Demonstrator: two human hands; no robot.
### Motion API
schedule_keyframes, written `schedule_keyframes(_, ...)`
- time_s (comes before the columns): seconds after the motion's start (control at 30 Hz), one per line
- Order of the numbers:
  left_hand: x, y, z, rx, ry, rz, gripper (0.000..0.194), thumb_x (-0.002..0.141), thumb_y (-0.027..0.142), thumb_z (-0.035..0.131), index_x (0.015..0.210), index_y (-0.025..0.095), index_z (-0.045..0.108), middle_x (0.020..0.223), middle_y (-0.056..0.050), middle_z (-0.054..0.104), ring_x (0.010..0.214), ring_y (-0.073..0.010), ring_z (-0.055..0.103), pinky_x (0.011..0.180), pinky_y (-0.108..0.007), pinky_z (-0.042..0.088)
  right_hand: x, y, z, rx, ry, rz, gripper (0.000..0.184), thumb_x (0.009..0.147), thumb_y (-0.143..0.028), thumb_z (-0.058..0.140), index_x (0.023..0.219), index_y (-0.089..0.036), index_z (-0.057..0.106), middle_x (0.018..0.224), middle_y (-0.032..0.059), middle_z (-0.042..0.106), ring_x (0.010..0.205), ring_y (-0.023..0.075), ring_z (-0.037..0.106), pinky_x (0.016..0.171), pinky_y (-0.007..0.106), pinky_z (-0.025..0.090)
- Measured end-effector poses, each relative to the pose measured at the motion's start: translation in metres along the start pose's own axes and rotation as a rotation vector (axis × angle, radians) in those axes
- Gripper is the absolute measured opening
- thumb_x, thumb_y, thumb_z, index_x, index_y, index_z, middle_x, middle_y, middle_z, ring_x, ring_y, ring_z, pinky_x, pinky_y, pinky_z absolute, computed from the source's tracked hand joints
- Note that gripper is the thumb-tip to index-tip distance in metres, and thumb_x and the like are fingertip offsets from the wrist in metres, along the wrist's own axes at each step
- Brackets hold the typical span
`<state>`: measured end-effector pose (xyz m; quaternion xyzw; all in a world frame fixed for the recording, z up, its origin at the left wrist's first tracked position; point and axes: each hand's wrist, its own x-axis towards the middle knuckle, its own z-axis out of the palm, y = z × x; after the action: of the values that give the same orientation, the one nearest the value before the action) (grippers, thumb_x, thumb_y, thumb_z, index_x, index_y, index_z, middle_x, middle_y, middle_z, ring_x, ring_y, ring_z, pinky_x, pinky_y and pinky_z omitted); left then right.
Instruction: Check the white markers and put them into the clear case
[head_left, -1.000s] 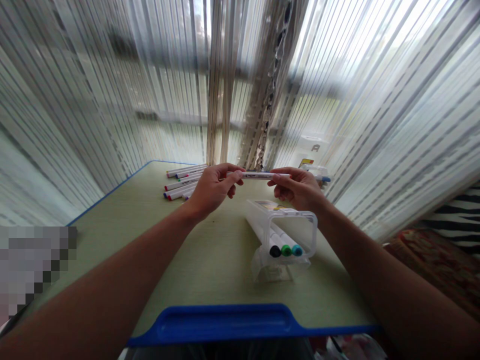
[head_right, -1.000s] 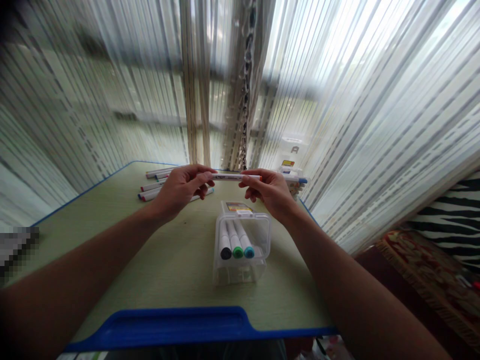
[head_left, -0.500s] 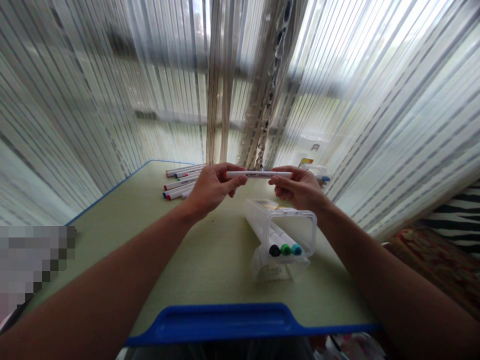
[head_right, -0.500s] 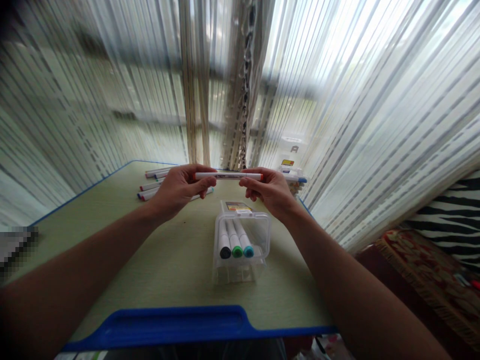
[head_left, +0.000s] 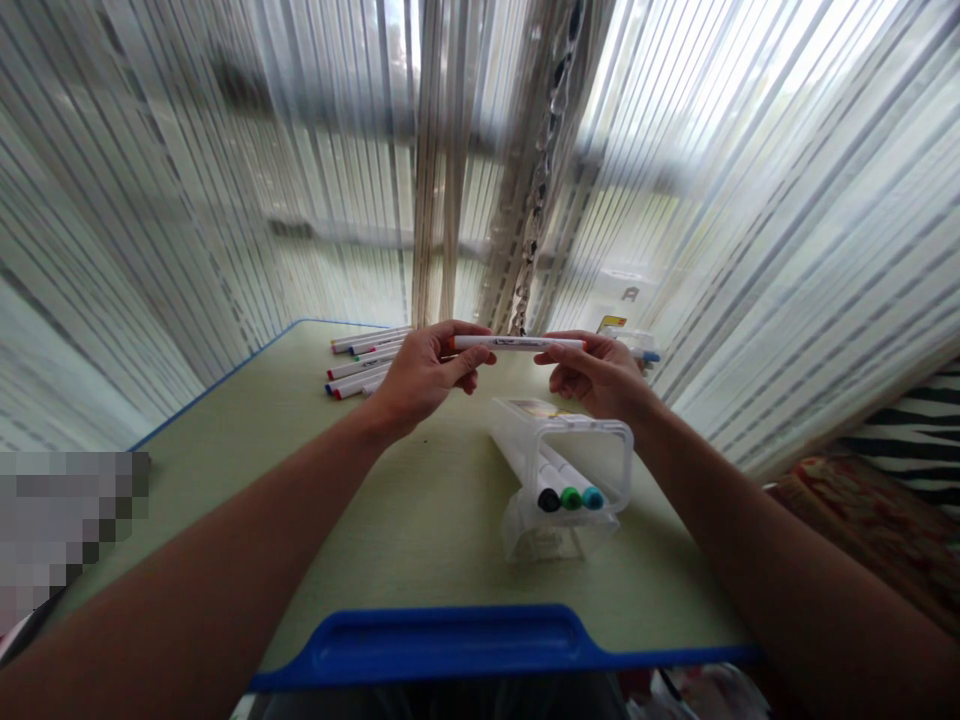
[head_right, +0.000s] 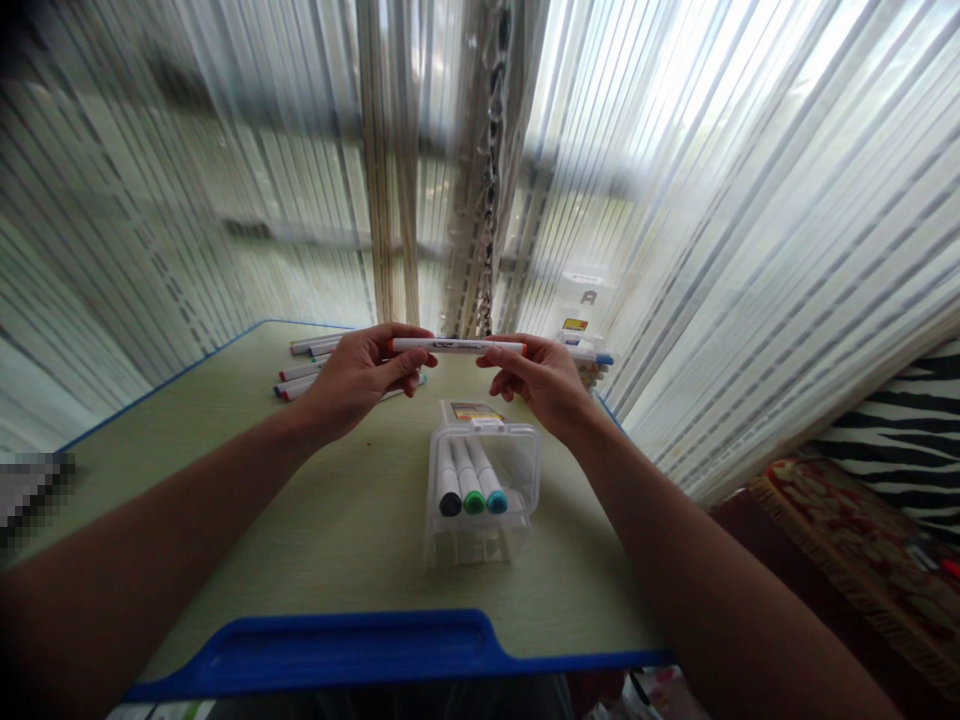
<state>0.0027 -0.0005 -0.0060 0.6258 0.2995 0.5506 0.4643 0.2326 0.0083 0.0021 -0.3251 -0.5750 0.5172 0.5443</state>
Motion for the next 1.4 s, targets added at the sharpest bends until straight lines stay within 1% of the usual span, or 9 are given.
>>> schedule_keyframes(0.27, -0.0003, 0.0016, 0.0014, -0.080, -0.006, -0.052, 0.021, 0.085, 0.017, 0.071, 0.105, 0.011, 0.069, 0.083, -0.005, 0.073, 0.054, -0.0082, 0.060, 0.052, -0.023, 0.051, 0.0005, -0.0008, -0.0007, 0.021, -0.002, 0.004, 0.024, 0.070, -0.030, 0.085, 0.088, -0.017, 0.078, 0.075, 0.0043, 0.078, 0.046, 0.0096, 0.064, 0.040, 0.019, 0.045)
schedule_keyframes(0.53, -0.0001, 0.0048, 0.0011, -0.144, 0.012, -0.129, 0.018, 0.087, 0.017, 0.065, 0.103, 0.011, 0.070, 0.085, -0.007, 0.073, 0.054, -0.0092, 0.061, 0.052, -0.024, 0.051, 0.0006, -0.0002, -0.0016, 0.051, -0.023, 0.011, 0.022, 0.070, -0.029, 0.085, 0.087, -0.016, 0.078, 0.074, 0.0049, 0.078, 0.044, 0.0099, 0.064, 0.039, 0.019, 0.046)
schedule_keyframes(0.83, 0.0011, 0.0041, 0.0016, -0.134, 0.029, -0.138, 0.014, 0.088, 0.018, 0.061, 0.097, 0.012, 0.070, 0.080, -0.006, 0.073, 0.052, -0.0097, 0.061, 0.051, -0.023, 0.050, 0.0002, 0.0001, -0.0016, 0.049, -0.028, 0.011, 0.021, 0.071, -0.029, 0.085, 0.087, -0.017, 0.078, 0.073, 0.0045, 0.078, 0.045, 0.0096, 0.064, 0.039, 0.018, 0.046)
schedule_keyframes(1.4, 0.0005, 0.0053, 0.0013, -0.096, 0.021, -0.137, 0.013, 0.087, 0.019, 0.063, 0.096, 0.013, 0.071, 0.078, -0.006, 0.073, 0.052, -0.0097, 0.060, 0.052, -0.024, 0.049, -0.0005, -0.0013, -0.0007, 0.053, -0.035, 0.007, 0.022, 0.070, -0.031, 0.087, 0.085, -0.017, 0.078, 0.071, 0.0043, 0.078, 0.045, 0.0100, 0.065, 0.038, 0.017, 0.045)
